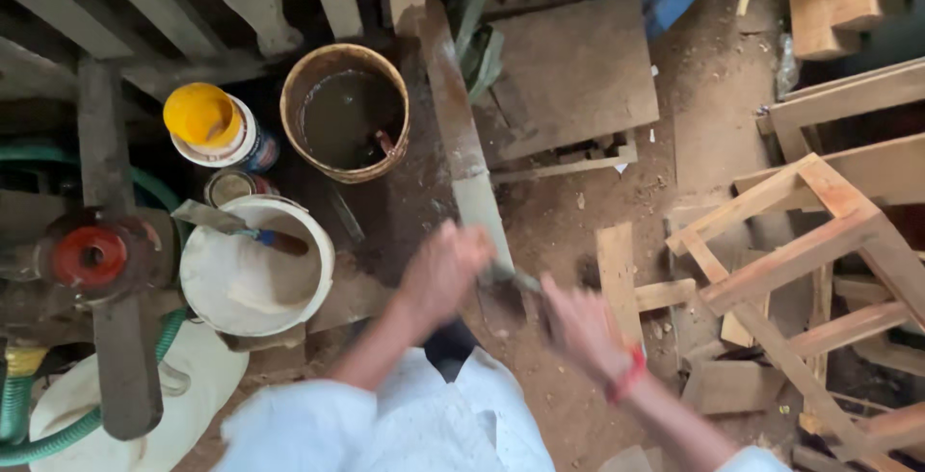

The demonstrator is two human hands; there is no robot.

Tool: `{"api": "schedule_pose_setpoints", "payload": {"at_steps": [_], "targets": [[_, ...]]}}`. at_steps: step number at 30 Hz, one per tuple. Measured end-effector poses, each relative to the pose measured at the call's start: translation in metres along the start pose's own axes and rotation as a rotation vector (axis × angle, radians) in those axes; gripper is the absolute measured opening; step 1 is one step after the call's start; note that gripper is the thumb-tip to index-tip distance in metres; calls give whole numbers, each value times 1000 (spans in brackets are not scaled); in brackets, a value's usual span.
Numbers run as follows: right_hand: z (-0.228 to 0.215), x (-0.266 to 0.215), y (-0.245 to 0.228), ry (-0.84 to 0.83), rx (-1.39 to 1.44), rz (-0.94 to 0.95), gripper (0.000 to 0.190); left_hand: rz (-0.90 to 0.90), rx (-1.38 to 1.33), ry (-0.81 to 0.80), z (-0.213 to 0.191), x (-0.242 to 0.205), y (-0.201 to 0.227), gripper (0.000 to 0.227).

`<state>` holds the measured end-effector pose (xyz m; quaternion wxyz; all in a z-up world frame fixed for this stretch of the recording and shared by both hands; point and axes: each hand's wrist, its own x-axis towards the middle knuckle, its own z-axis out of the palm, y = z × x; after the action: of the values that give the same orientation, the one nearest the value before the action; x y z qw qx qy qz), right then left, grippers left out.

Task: The person sharpens a metal blade by rubbing it against a flat surface and a handheld abrasive stone, while periodically dipping the tool into a bucket of liquid.

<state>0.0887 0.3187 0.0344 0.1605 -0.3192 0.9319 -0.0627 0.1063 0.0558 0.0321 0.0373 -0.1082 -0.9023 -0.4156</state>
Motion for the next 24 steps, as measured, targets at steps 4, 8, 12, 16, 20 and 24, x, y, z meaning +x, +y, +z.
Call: {"api": "schedule_pose_setpoints", "payload": {"at_steps": [4, 8, 12, 16, 20, 24], "targets": [[11, 34, 16, -252, -3, 150, 64, 71, 106, 143, 5, 9, -18, 25], [-9, 136, 14, -61, -9, 90, 24, -90, 174, -51, -24, 89, -87, 4], [-48, 135, -5, -78, -36, 54, 19, 92, 224, -31, -52, 100, -74, 23], [-68, 101, -18, -137, 927, 216, 26, -200, -174, 286, -67, 74, -36, 56], [-101, 68, -37, -691, 2048, 363, 36, -374, -1161, 82, -71, 52, -3, 39], [-105, 64, -62, -871, 2394, 266, 39, -448, -1283, 176, -77, 38, 10, 40]]}}
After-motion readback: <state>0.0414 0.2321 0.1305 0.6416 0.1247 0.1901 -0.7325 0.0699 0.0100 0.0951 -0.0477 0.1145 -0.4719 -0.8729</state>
